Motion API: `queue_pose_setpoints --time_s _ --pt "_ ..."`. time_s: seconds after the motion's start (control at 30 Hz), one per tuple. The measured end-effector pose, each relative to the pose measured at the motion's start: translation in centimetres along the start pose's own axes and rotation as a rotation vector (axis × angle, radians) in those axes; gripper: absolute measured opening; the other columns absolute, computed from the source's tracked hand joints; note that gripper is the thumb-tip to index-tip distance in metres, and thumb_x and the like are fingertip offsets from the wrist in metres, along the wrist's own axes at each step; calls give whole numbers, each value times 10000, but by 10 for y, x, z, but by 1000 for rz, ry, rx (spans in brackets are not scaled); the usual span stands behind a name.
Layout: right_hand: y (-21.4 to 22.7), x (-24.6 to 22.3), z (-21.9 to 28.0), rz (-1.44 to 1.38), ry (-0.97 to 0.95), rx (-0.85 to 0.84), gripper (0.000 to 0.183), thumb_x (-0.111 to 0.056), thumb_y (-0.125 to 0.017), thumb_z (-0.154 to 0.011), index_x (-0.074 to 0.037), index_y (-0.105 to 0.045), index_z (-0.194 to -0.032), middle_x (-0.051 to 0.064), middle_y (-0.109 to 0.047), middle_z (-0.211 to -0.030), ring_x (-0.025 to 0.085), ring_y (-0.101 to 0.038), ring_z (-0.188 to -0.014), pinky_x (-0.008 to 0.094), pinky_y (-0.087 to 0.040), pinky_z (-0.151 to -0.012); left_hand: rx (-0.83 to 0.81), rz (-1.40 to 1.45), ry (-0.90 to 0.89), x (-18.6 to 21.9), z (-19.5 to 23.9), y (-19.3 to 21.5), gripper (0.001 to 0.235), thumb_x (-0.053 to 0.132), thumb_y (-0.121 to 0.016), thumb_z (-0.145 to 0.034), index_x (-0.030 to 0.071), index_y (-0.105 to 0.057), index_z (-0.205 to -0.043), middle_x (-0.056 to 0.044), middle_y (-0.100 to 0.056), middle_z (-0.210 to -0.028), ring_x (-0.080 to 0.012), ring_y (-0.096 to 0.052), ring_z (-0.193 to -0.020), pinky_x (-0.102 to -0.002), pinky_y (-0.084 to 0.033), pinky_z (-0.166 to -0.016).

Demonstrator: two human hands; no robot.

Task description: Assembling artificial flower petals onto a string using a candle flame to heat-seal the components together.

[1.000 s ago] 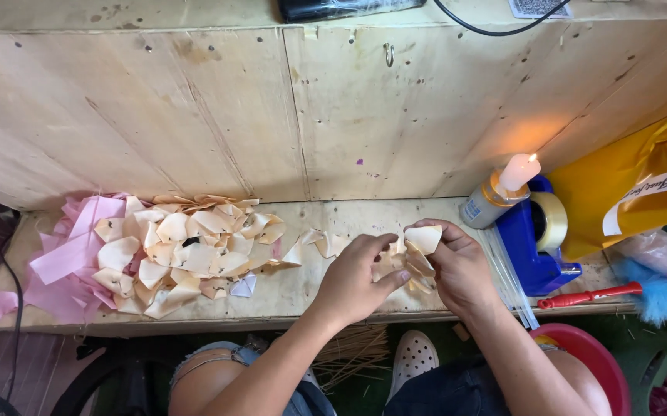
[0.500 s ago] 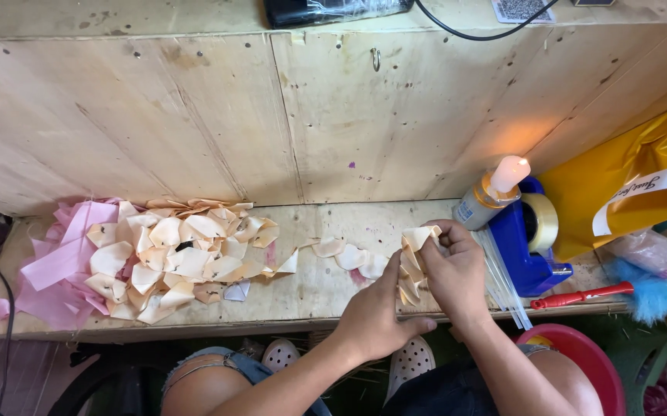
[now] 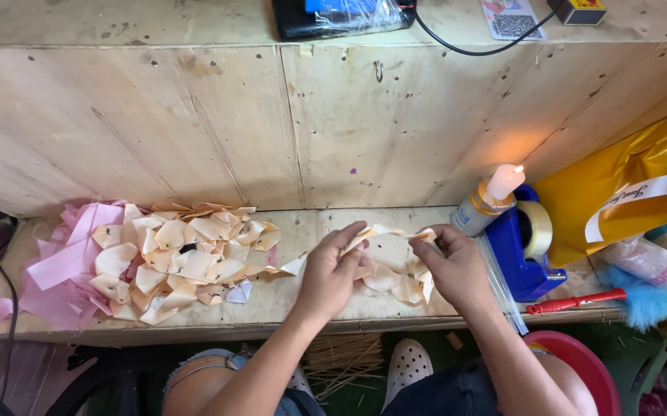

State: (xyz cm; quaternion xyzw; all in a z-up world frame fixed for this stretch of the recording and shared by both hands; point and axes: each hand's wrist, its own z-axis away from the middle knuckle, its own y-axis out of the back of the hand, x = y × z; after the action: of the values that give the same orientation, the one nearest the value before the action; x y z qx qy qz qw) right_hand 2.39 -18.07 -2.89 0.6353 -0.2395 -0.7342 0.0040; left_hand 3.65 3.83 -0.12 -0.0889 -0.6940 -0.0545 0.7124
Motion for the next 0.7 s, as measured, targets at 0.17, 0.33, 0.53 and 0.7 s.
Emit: queue_pose_setpoints --time_s 0.17,0.33,0.53,0.7 --pt "12 -73 27 293 -15 -316 639 -200 -850 -746 -202 -670 -1359 162 -686 -1345 391 -531 -1392 559 -375 -1175 50 -423 -389 -20 -14 28 467 -24 -583 -934 134 -671 -1364 -108 -666 -1094 -260 -724 -929 -365 -615 -765" --pt "1 -77 45 206 298 -298 996 -226 -974 -594 -139 -551 -1491 260 -601 -1427 498 -484 -1387 638 -362 -1152 2 -765 -642 -30 -18 15 553 -22 -678 -822 202 -703 -1327 0 -676 -965 -237 -713 -882 -381 -572 -805" --pt "-14 -52 46 76 276 -108 380 -84 -772 -869 -197 -789 -1232 31 -842 -1085 217 -759 -1100 423 -541 -1019 34 -168 -599 -11 -10 -7 542 -3 -733 -862 71 -636 -1390 -122 -775 -911 -239 -735 -788 -368 -600 -736" --pt "-3 -54 45 -623 144 -125 300 -88 -593 -994 96 -706 -1202 215 -780 -875 173 -673 -787 352 -572 -826 -395 180 -156 -13 -6 -15 929 588 -622 -947 -10 -319 -1590 -313 -518 -1436 -426 -492 -1357 -582 -368 -1141"
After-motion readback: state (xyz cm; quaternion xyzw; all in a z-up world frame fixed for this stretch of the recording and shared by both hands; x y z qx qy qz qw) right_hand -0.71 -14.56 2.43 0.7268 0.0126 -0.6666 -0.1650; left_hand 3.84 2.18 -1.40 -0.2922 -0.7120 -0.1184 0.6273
